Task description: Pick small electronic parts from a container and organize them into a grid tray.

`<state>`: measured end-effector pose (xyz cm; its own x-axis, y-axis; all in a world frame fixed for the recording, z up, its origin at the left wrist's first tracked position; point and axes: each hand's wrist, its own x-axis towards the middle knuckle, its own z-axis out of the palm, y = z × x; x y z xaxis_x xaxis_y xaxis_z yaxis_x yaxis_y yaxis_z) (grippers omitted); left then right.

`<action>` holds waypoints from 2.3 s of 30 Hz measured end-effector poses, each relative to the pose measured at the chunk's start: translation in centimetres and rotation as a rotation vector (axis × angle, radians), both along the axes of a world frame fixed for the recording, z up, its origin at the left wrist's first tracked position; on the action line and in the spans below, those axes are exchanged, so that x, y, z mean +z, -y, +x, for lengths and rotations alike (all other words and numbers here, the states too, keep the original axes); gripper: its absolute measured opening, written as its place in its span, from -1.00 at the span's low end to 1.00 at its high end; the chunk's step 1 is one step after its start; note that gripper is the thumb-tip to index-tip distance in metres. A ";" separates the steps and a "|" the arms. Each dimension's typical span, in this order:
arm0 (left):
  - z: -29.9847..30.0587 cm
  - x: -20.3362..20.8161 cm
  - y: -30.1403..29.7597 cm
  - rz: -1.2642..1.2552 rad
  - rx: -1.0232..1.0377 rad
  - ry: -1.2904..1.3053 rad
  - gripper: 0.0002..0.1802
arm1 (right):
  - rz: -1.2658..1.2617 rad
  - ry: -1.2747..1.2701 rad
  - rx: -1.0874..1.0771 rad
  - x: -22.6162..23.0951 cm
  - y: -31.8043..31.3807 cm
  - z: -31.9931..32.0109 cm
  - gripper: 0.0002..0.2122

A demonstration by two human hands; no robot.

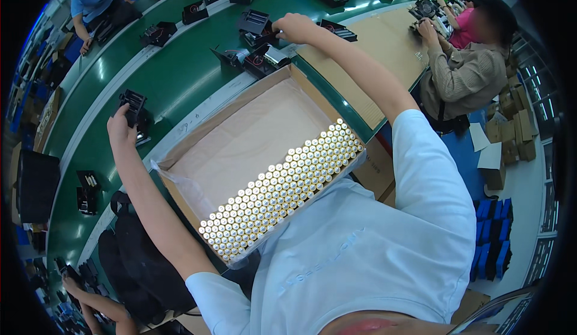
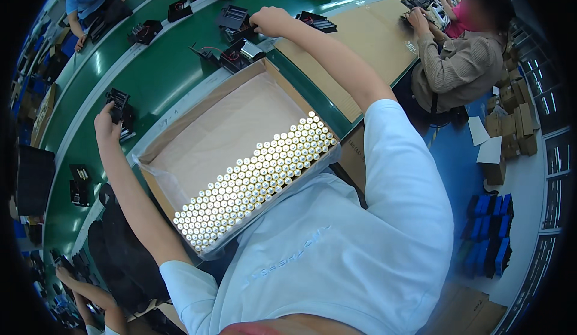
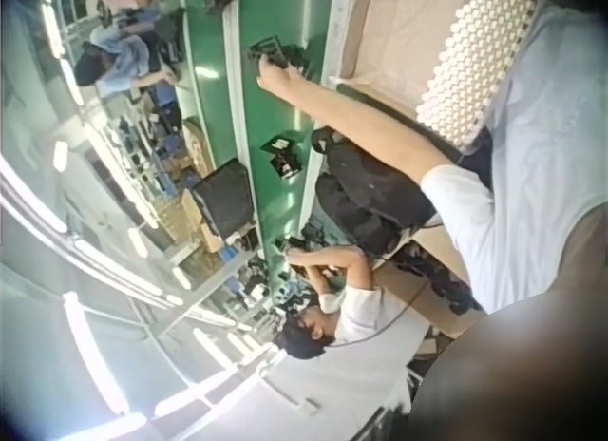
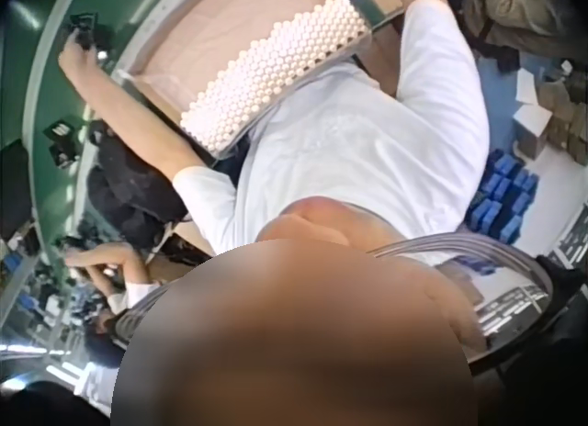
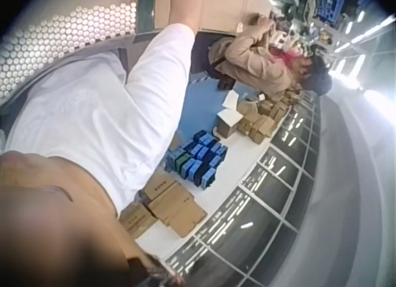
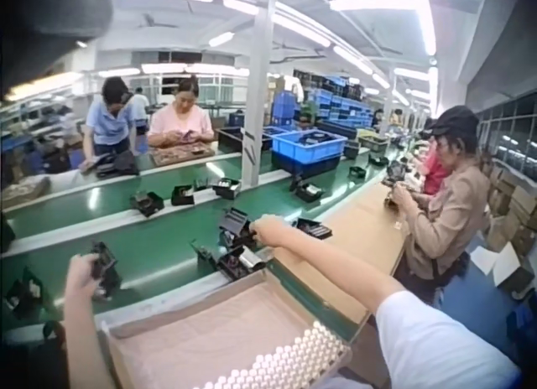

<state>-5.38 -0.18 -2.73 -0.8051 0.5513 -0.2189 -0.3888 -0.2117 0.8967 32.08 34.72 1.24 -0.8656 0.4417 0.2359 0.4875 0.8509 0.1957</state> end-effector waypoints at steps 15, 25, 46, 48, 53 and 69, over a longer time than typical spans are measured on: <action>1.0 1.1 -2.2 -0.112 -0.036 -0.174 -0.67 | 0.160 0.080 -0.272 2.3 8.1 10.4 -0.80; 1.1 1.6 -0.7 -0.147 -0.030 -0.194 -0.66 | -0.809 0.279 0.613 4.3 20.3 8.4 -0.65; 2.5 2.2 -0.6 -0.150 0.007 -0.168 -0.66 | -0.900 0.486 0.642 4.8 20.0 7.7 -0.72; 2.7 2.1 -0.8 -0.146 0.018 -0.174 -0.66 | -0.897 0.463 0.670 4.5 19.8 7.7 -0.73; 2.2 1.9 -0.7 -0.126 0.017 -0.178 -0.67 | -0.853 0.238 0.806 3.5 19.2 7.5 -0.85; 6.2 3.6 -1.5 -0.003 -0.093 -0.151 -0.66 | -0.674 -0.238 0.560 7.7 18.1 -17.8 -0.79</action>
